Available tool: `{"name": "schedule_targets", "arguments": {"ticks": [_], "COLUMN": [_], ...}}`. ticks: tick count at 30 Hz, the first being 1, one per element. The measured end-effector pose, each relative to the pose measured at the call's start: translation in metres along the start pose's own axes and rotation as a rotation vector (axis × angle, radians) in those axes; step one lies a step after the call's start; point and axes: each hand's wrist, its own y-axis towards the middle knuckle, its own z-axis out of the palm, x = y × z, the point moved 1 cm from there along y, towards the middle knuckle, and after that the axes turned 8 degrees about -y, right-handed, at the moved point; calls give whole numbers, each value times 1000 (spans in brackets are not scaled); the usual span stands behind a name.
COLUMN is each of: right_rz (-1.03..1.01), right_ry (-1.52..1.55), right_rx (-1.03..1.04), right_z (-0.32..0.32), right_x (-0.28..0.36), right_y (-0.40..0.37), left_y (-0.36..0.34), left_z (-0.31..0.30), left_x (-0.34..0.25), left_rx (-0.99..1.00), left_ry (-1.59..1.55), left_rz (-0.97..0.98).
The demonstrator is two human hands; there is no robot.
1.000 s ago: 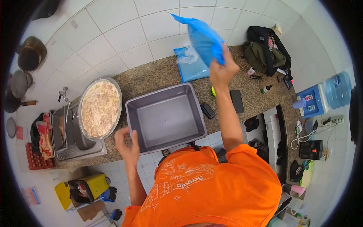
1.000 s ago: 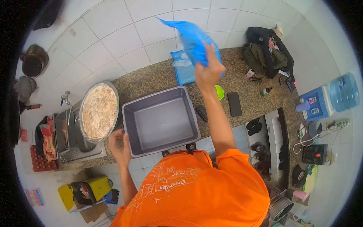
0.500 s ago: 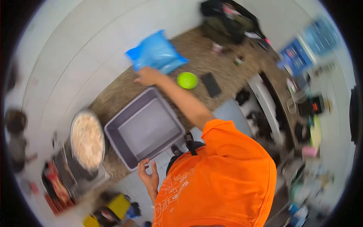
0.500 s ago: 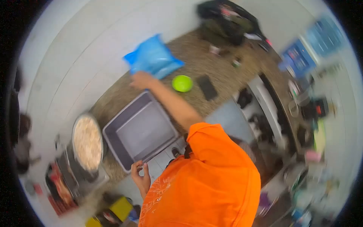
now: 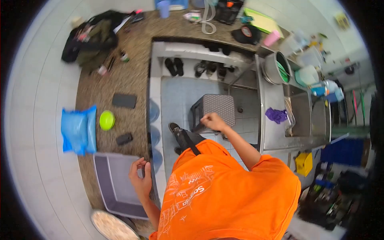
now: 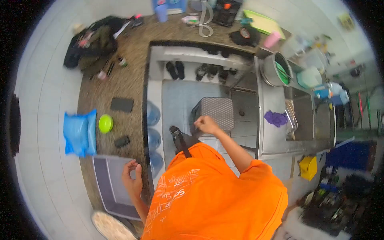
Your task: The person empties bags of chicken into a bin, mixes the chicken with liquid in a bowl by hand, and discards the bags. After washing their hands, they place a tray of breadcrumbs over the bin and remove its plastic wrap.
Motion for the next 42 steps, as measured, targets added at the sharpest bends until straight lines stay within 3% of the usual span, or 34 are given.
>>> {"name": "schedule_targets", "arguments": {"ticks": [3, 5, 6, 8, 9, 14, 16, 19, 21, 22, 25, 28, 31, 34, 35, 36, 38, 40, 42], "right_rz": [164, 219, 213, 150, 99, -108, -116, 26, 390, 397, 868, 979, 878, 697, 586, 608, 380, 223, 76], "right_ry": [200, 549, 558, 697, 726, 728, 671, 616, 117, 120, -211, -318, -347, -396, -412, -413, -456, -377, -246], "right_rx": [-202, -425, -449, -549, -624, -991, -1097, -1243, -1282, -1277, -990, -927, -944, -901, -859, -859, -800, -765, -719], "right_z": [-61, -104, -126, -173, -201, -378, -460, -562, -611, -620, -641, -637, -637, -642, -642, -643, -648, -653, -656], "right_x": [-57, -53, -48, -34, -25, -12, -38, -84, -131, -133, -143, -144, -149, -142, -144, -146, -145, -165, -179], "right_y": [16, 30, 43, 75, 94, 215, 280, 372, 431, 447, 491, 509, 510, 502, 498, 495, 497, 511, 529], "left_y": [51, 87, 104, 140, 161, 252, 281, 308, 318, 317, 319, 322, 331, 371, 374, 374, 383, 394, 423], "left_z": [48, 87, 106, 145, 162, 214, 222, 220, 215, 209, 202, 206, 213, 251, 249, 242, 238, 235, 257], "left_x": [-9, -5, -6, -6, 8, 32, 90, 107, 153, 168, 184, 181, 175, 102, 112, 135, 174, 204, 157], "left_rx": [116, 258, 272, 487, 586, 757, 729, 677, 666, 658, 626, 599, 642, 745, 761, 758, 773, 724, 754], "left_ry": [-98, -137, -135, -90, -80, 208, 177, 270, 272, 197, 162, 99, 236, 431, 439, 406, 379, 266, 286], "left_rz": [28, -10, 11, -21, 56, -59, -223, -372, -475, -572, -688, -798, -852, -730, -733, -778, -813, -543, -590]}}
